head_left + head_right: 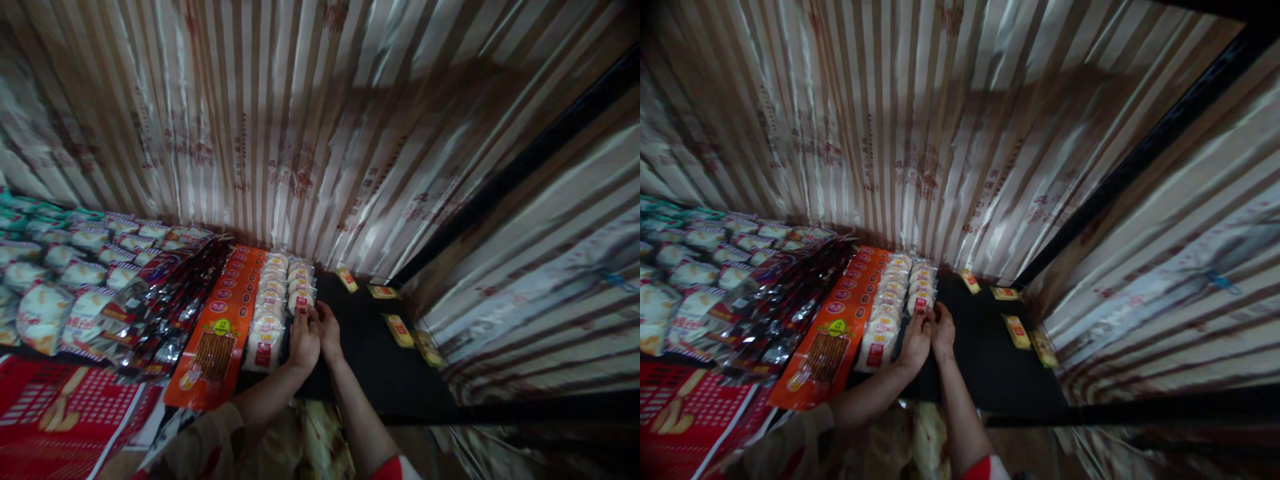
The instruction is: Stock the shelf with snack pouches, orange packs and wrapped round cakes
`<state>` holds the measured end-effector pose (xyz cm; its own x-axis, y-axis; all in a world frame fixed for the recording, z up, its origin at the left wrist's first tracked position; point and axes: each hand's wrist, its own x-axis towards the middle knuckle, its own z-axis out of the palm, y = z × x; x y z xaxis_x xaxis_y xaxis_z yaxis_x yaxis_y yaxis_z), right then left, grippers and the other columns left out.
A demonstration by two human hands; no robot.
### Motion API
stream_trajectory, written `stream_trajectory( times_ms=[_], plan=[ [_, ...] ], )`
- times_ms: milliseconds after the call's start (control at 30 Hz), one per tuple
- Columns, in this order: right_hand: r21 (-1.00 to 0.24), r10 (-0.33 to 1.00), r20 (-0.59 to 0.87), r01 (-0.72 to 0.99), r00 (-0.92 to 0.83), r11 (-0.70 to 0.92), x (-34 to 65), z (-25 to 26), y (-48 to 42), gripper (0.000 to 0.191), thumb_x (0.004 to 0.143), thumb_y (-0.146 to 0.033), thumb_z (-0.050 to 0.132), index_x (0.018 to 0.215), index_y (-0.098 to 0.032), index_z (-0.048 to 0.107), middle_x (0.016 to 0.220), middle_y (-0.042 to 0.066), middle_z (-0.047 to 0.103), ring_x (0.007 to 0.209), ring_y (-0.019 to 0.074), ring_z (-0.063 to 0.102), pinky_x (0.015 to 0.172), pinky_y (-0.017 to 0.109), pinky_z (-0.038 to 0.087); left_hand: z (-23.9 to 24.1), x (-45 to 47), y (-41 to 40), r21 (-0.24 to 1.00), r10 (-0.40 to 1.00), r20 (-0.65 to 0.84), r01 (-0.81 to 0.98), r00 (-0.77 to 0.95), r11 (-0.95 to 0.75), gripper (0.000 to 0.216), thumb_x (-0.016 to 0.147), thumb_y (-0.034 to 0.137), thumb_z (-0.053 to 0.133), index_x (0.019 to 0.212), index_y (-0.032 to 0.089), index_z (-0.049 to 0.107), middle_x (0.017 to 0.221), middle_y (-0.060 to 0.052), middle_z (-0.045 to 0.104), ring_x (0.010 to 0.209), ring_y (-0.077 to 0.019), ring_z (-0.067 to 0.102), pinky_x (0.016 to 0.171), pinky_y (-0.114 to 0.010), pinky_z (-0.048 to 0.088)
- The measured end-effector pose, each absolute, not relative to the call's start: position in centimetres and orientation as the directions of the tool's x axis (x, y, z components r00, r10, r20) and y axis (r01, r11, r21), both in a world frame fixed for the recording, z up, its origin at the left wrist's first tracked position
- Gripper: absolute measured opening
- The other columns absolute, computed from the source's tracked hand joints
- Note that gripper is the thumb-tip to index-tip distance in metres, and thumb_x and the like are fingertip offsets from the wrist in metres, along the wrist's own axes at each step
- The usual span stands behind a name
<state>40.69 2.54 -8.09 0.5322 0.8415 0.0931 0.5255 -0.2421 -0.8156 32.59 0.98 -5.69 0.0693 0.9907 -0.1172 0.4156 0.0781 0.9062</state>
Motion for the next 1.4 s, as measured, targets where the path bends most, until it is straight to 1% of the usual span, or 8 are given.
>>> stream_trajectory(
  times_ms=[267, 433, 567, 700, 833, 1000, 1233, 1400],
  plan=[
    [-0.74, 0.755, 0.367, 0.662, 0.544, -0.118, 40.9, -7.0, -6.6, 0.039, 0.083, -0.04, 0.039, 0.104, -0.016, 0.062, 0.108, 0.013, 0.061, 0.102, 0.0226, 0.055, 0.093, 0.039, 0.042, -4.5, 31.4, -3.3, 0.907, 0.985, -0.084, 0.421, 0.151, 0.013, 0.033, 0.085, 0.018, 0.038, 0.111, 0.013, 0.058, 0.131, -0.013, 0.05, 0.128, -0.0207, 0.04, 0.108, -0.034, 0.03],
    [-0.669, 0.669, 0.428, 0.71, 0.608, -0.219, 42.3, -7.8, -13.8, 0.034, 0.085, -0.038, 0.037, 0.097, -0.016, 0.06, 0.1, 0.013, 0.06, 0.098, 0.024, 0.054, 0.091, 0.041, 0.041, -4.0, 30.9, -7.3, 0.915, 0.958, -0.039, 0.395, 0.283, -0.079, 0.033, 0.082, 0.011, 0.038, 0.107, 0.013, 0.059, 0.122, -0.012, 0.056, 0.117, -0.0184, 0.05, 0.103, -0.03, 0.037],
    [-0.644, 0.648, 0.324, 0.662, 0.689, -0.382, 43.1, -10.1, -18.1, 0.036, 0.082, -0.043, 0.038, 0.094, -0.016, 0.06, 0.094, 0.013, 0.06, 0.091, 0.0257, 0.055, 0.085, 0.041, 0.043, -4.3, 30.2, -11.0, 0.918, 0.918, -0.006, 0.365, 0.397, -0.152, 0.033, 0.076, 0.006, 0.04, 0.097, 0.019, 0.061, 0.106, -0.005, 0.063, 0.102, -0.0159, 0.058, 0.094, -0.028, 0.044],
    [-0.612, 0.71, 0.182, 0.643, 0.681, -0.46, 43.1, -11.8, -19.5, 0.041, 0.08, -0.047, 0.041, 0.098, -0.016, 0.061, 0.095, 0.014, 0.062, 0.092, 0.0275, 0.057, 0.084, 0.04, 0.044, -5.0, 29.3, -13.7, 0.909, 0.885, -0.032, 0.382, 0.464, -0.167, 0.032, 0.071, 0.003, 0.042, 0.083, 0.022, 0.064, 0.089, -0.003, 0.067, 0.089, -0.0177, 0.061, 0.086, -0.03, 0.048],
    [-0.541, 0.774, 0.085, 0.681, 0.628, -0.493, 42.4, -12.5, -18.7, 0.039, 0.078, -0.039, 0.045, 0.105, -0.016, 0.062, 0.099, 0.014, 0.064, 0.096, 0.0275, 0.059, 0.084, 0.037, 0.043, -6.0, 28.3, -14.8, 0.893, 0.872, -0.064, 0.418, 0.485, -0.167, 0.033, 0.068, 0.002, 0.041, 0.083, 0.02, 0.064, 0.091, -0.005, 0.067, 0.089, -0.0196, 0.061, 0.085, -0.032, 0.049],
    [-0.46, 0.74, -0.078, 0.634, 0.668, -0.622, 41.6, -12.6, -18.0, 0.035, 0.082, -0.028, 0.037, 0.104, -0.016, 0.062, 0.095, 0.011, 0.067, 0.09, 0.0223, 0.063, 0.077, 0.03, 0.044, -6.8, 27.1, -15.0, 0.869, 0.87, -0.093, 0.465, 0.484, -0.166, 0.03, 0.072, 0.008, 0.04, 0.084, 0.015, 0.066, 0.091, -0.009, 0.068, 0.089, -0.0214, 0.062, 0.085, -0.033, 0.048],
    [-0.427, 0.718, -0.114, 0.618, 0.687, -0.66, 41.5, -11.1, -19.5, 0.031, 0.083, -0.032, 0.035, 0.095, -0.021, 0.061, 0.093, 0.009, 0.068, 0.084, 0.0224, 0.064, 0.069, 0.029, 0.043, -6.7, 26.7, -15.0, 0.842, 0.868, -0.155, 0.523, 0.472, -0.134, 0.031, 0.073, 0.008, 0.04, 0.088, 0.017, 0.066, 0.095, -0.007, 0.068, 0.093, -0.0186, 0.061, 0.088, -0.03, 0.046],
    [-0.514, 0.739, -0.008, 0.631, 0.674, -0.581, 40.9, -9.7, -21.9, 0.033, 0.081, -0.038, 0.031, 0.089, -0.021, 0.059, 0.09, 0.009, 0.068, 0.08, 0.0234, 0.064, 0.069, 0.03, 0.044, -6.7, 27.0, -15.4, 0.834, 0.854, -0.189, 0.539, 0.485, -0.122, 0.031, 0.074, 0.008, 0.04, 0.09, 0.016, 0.065, 0.097, -0.008, 0.067, 0.094, -0.0195, 0.06, 0.088, -0.03, 0.045]
  ],
)
